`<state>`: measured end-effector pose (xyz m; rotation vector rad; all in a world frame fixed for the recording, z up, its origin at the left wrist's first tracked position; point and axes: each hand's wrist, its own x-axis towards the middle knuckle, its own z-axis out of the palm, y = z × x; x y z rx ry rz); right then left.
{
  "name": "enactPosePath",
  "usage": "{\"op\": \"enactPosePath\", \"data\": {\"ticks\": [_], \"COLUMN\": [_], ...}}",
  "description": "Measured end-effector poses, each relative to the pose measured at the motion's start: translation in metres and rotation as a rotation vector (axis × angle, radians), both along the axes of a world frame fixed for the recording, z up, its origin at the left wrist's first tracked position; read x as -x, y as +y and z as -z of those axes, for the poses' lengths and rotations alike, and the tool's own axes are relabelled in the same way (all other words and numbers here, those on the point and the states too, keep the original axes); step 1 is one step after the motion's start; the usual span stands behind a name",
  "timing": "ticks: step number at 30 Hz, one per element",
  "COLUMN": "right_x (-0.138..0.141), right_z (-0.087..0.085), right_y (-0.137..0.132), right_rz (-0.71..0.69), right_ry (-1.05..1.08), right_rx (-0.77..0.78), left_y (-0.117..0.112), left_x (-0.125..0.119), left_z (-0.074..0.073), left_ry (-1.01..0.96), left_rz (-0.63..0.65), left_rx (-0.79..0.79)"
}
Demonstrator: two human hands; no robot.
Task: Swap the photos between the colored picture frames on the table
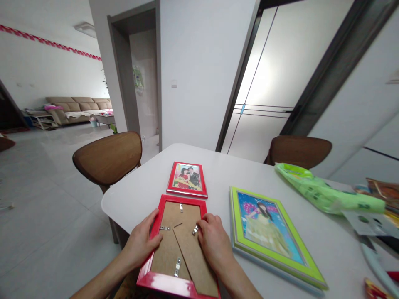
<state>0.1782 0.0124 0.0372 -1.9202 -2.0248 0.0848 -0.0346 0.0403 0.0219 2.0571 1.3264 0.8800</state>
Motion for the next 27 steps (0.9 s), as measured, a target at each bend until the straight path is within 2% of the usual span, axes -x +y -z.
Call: {"op": "enactPosePath", "data": {"ticks": [5, 12, 16, 21, 27], "right_x": [0.012, 0.068, 0.081, 0.068, 0.032], "right_z": [-0.006, -0.007, -0.002, -0.006, -0.027], "right_y": [-0.001, 0.011, 0.023, 0.019, -0.019], "right_rz": [-0.040, -0.251, -0.245, -0.274, -0.474], "right_ry": [0.014, 0.117, 0.122, 0.164, 0.261], "right_rx": [-0.054, -0.067, -0.057, -0.038, 0.176], "left_y": [-0.001, 0.001, 0.002, 0.000, -0.001], "left_x": [0.000, -0.002, -0.003, -0.002, -0.001], "left_z": [0.004, 0.007, 0.007, 0.008, 0.005], "left_ry": [-0.033, -0.030, -0.017, -0.011, -0.024], "left_rz": [0.001, -0.011, -0.015, -0.021, -0.024], "left_rx": [-0.018, -0.036, -0.049, -0.047, -0.027]}}
